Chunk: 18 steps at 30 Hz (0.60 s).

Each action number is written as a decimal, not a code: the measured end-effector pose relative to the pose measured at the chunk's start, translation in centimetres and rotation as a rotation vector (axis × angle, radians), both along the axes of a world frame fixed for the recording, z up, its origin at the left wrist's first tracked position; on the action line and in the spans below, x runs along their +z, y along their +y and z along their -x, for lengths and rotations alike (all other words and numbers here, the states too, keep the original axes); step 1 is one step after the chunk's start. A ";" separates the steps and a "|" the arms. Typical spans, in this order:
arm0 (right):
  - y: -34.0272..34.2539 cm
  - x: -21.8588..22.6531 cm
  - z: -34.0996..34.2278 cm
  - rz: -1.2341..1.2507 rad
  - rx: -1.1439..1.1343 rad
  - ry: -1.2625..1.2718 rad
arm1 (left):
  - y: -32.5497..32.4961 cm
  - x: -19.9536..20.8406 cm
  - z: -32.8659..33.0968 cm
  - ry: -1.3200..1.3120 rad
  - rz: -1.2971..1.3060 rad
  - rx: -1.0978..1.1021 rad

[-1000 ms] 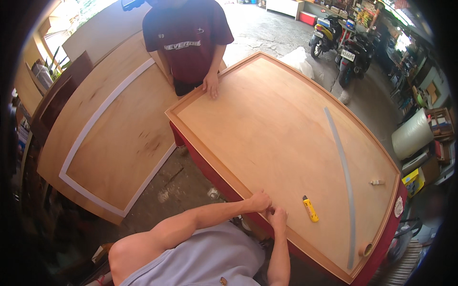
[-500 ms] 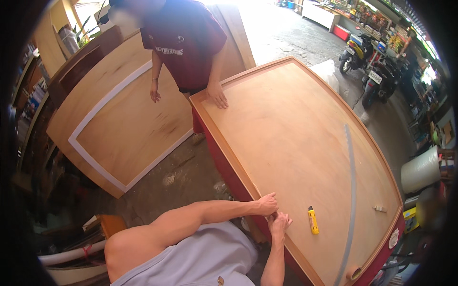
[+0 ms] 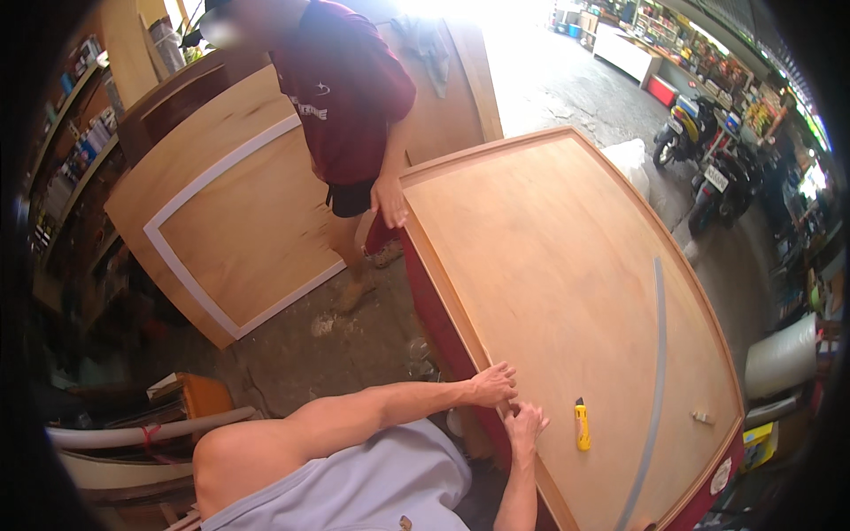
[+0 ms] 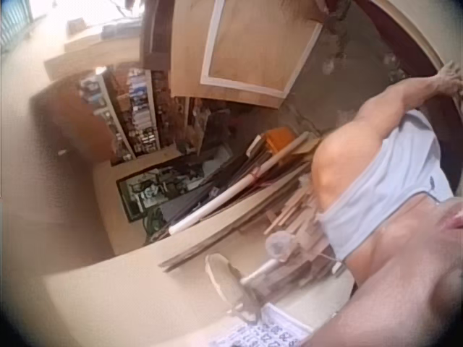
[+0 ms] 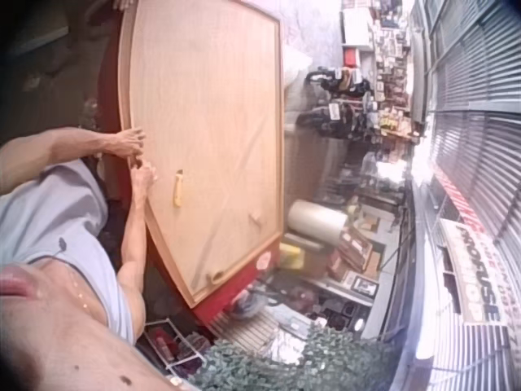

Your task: The person applies a thin wooden edge band to the perimeter of a large plywood panel. They use a utility knife to trim the band, press it into place, and smooth it with their hands. A second person briefly assists by holding the panel.

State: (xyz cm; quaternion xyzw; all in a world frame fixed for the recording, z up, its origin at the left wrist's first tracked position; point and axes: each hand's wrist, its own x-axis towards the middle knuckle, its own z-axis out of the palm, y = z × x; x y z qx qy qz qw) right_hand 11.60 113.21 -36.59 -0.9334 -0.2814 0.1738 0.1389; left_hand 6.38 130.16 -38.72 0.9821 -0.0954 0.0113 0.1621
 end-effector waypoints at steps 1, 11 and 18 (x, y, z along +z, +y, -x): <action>0.4 0.0 -0.1 0.001 -0.005 0.031 | 0.2 -0.1 0.6 -0.004 0.017 0.047; -1.2 0.5 -0.7 0.047 -0.050 0.078 | -1.2 -1.3 1.1 -0.058 -0.076 0.142; -1.5 -0.8 -0.8 0.089 0.030 -0.059 | -1.9 -3.5 1.1 -0.119 -0.289 0.130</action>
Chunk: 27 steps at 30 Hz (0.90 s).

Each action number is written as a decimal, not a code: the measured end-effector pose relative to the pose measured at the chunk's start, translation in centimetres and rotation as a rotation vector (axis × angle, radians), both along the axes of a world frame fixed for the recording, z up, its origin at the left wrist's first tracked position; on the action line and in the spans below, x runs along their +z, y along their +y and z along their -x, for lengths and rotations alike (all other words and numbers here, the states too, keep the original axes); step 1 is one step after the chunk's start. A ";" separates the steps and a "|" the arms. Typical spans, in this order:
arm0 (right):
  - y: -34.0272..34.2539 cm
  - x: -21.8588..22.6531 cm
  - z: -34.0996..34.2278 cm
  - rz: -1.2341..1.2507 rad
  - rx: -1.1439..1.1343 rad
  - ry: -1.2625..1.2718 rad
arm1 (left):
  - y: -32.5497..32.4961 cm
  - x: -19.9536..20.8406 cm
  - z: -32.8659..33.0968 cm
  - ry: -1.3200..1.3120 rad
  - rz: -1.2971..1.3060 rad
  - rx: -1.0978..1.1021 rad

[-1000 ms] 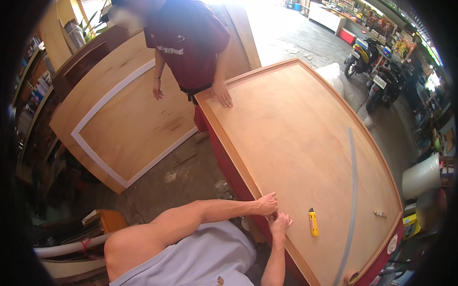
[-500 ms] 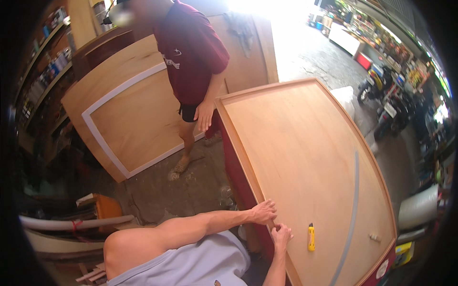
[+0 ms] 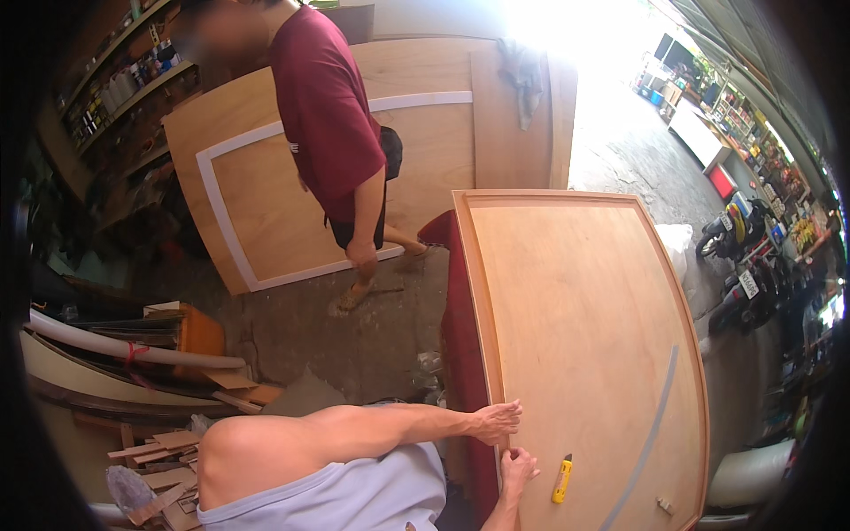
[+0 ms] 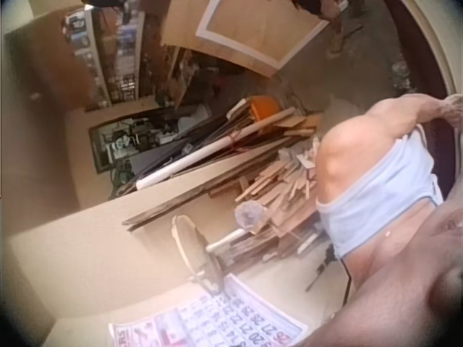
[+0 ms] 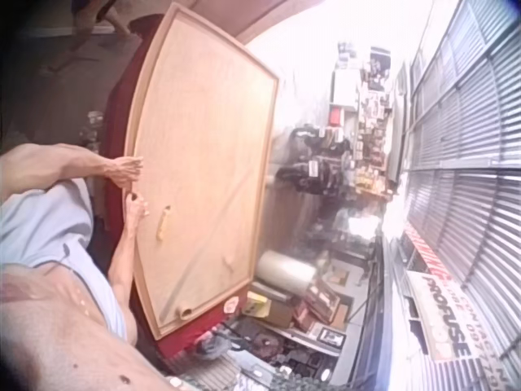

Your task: The person applies a thin wooden edge band to the perimeter of a large plywood panel. They use a utility knife to trim the band, press it into place, and smooth it with their hands. A second person briefly assists by holding the panel.

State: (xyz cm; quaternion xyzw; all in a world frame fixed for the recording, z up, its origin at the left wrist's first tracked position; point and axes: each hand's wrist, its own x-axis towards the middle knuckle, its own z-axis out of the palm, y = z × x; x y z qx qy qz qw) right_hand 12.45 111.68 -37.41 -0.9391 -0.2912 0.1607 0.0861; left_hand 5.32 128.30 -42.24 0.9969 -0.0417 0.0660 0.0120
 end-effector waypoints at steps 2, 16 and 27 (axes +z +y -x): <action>0.0 0.3 0.5 0.014 -0.027 0.007 | 0.3 -0.3 0.4 -0.048 0.012 0.016; -3.6 0.7 0.3 -0.238 -0.013 -0.013 | -0.2 5.0 -0.9 0.285 0.146 -0.221; -8.4 -0.5 2.2 -0.245 -0.047 -0.124 | -6.1 4.3 -1.4 0.175 0.403 -0.278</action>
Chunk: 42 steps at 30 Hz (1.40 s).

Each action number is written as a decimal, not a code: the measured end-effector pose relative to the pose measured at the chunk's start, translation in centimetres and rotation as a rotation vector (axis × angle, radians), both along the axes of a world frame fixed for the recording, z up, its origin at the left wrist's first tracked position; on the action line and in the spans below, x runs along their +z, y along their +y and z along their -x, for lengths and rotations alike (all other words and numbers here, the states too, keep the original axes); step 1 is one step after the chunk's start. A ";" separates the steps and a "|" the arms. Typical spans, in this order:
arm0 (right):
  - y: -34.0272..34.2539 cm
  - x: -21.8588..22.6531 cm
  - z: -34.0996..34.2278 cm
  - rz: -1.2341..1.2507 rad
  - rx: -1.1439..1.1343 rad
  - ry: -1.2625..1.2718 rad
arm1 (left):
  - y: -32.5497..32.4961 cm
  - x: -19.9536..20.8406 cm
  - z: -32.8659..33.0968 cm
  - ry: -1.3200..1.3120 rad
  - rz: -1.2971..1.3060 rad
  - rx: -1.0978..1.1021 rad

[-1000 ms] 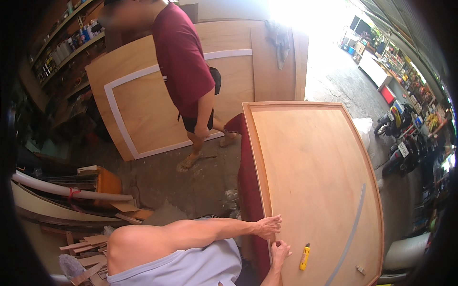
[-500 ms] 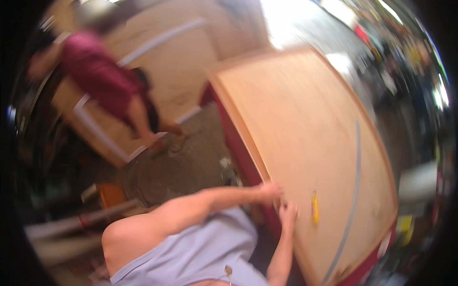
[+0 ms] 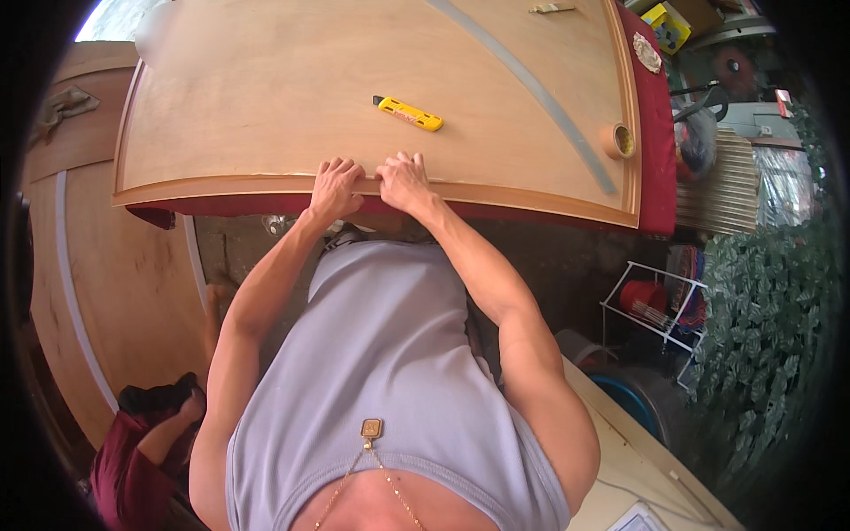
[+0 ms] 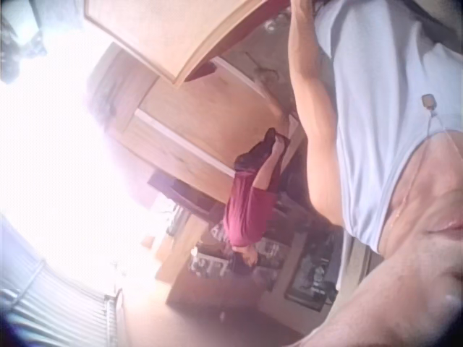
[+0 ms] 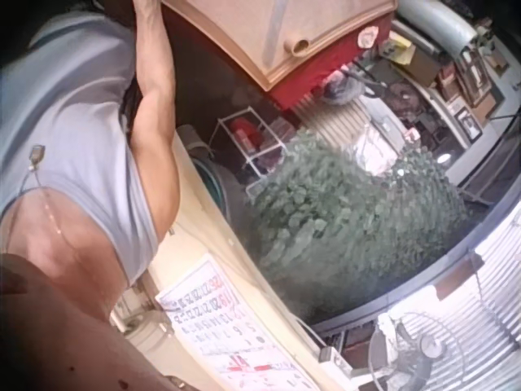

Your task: The person applies a thin wooden edge band to the perimeter of a large plywood panel. They use a utility knife to trim the band, press it into place, and smooth it with their hands. A second person briefly assists by holding the panel.

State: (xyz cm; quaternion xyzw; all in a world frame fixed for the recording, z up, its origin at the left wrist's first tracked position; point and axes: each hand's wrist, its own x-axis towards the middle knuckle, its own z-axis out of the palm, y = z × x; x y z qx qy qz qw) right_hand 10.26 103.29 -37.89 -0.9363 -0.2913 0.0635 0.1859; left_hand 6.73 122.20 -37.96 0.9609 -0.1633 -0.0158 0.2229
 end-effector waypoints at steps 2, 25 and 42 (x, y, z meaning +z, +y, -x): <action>0.1 0.1 0.3 0.010 0.009 0.001 | -0.1 0.5 0.4 -0.013 -0.023 0.012; -3.2 0.8 -1.0 0.041 0.015 0.179 | -3.1 0.8 -0.3 0.002 0.006 -0.009; -6.8 1.9 -0.5 0.055 -0.101 0.170 | -6.9 0.7 -0.7 0.031 -0.002 -0.061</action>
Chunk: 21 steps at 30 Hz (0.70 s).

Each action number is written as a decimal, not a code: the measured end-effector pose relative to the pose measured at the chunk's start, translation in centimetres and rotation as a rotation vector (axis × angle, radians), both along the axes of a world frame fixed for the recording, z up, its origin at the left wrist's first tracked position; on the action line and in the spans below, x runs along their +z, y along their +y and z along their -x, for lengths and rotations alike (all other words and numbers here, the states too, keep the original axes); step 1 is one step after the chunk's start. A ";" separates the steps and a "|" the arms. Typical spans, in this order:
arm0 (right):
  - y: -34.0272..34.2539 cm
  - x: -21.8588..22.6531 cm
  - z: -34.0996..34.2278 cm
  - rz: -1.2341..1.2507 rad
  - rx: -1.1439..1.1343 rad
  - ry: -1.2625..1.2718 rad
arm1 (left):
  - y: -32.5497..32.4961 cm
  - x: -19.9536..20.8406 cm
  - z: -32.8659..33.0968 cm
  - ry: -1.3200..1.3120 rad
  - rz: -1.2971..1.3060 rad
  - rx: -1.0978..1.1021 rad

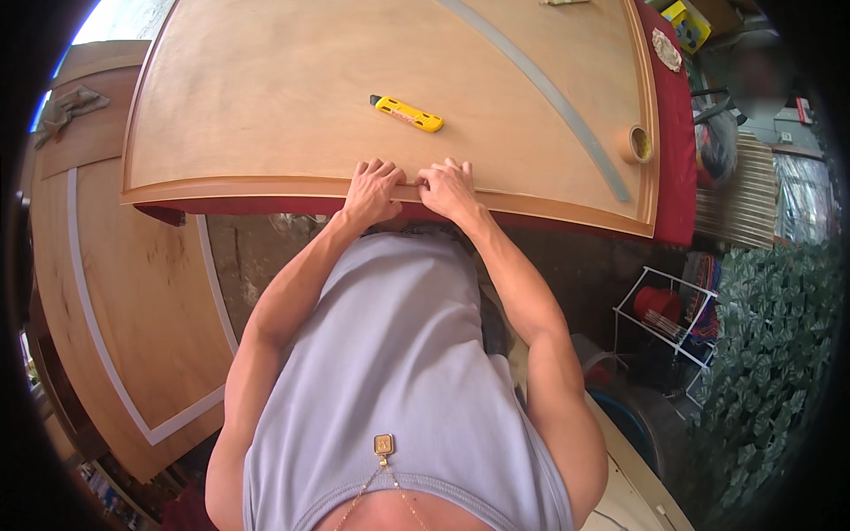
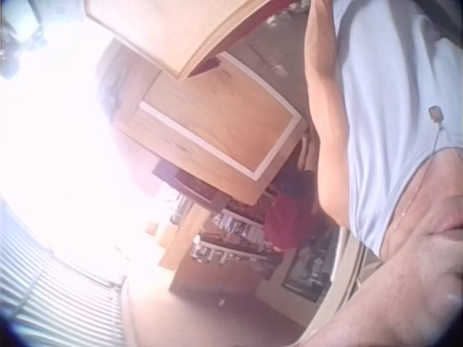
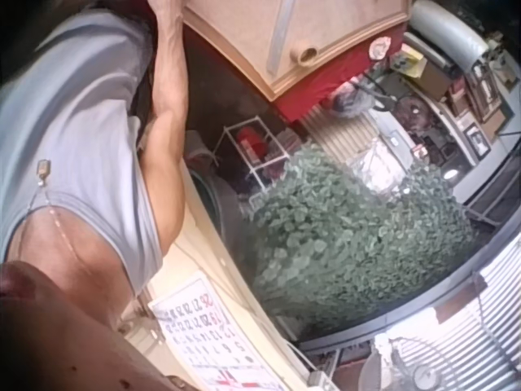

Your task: The person applies a thin wooden edge band to the perimeter of a large plywood panel. They use a utility knife to trim the band, press it into place, and smooth it with their hands. A second person briefly assists by holding the panel.

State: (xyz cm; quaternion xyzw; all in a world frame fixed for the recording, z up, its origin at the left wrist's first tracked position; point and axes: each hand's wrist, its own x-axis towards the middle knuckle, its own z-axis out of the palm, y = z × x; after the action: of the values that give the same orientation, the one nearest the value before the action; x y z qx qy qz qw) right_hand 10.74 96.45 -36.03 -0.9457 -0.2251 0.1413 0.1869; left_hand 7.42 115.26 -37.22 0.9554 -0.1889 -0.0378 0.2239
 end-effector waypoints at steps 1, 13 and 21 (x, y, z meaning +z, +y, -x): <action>-0.2 -0.3 0.0 -0.012 0.020 -0.014 | -0.2 -0.1 -0.1 -0.013 -0.004 -0.015; -1.7 -0.2 0.2 0.014 0.003 -0.132 | -2.7 -0.5 -0.5 -0.035 0.075 -0.041; -4.8 0.6 0.1 0.011 -0.034 -0.037 | -4.7 -0.1 -1.9 0.050 -0.072 -0.101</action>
State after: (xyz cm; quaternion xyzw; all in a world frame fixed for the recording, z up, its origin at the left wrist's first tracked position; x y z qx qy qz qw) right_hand 10.69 91.66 -35.39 -0.9529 -0.2115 0.1220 0.1800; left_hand 9.35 110.58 -37.34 0.9508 -0.2299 -0.0797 0.1917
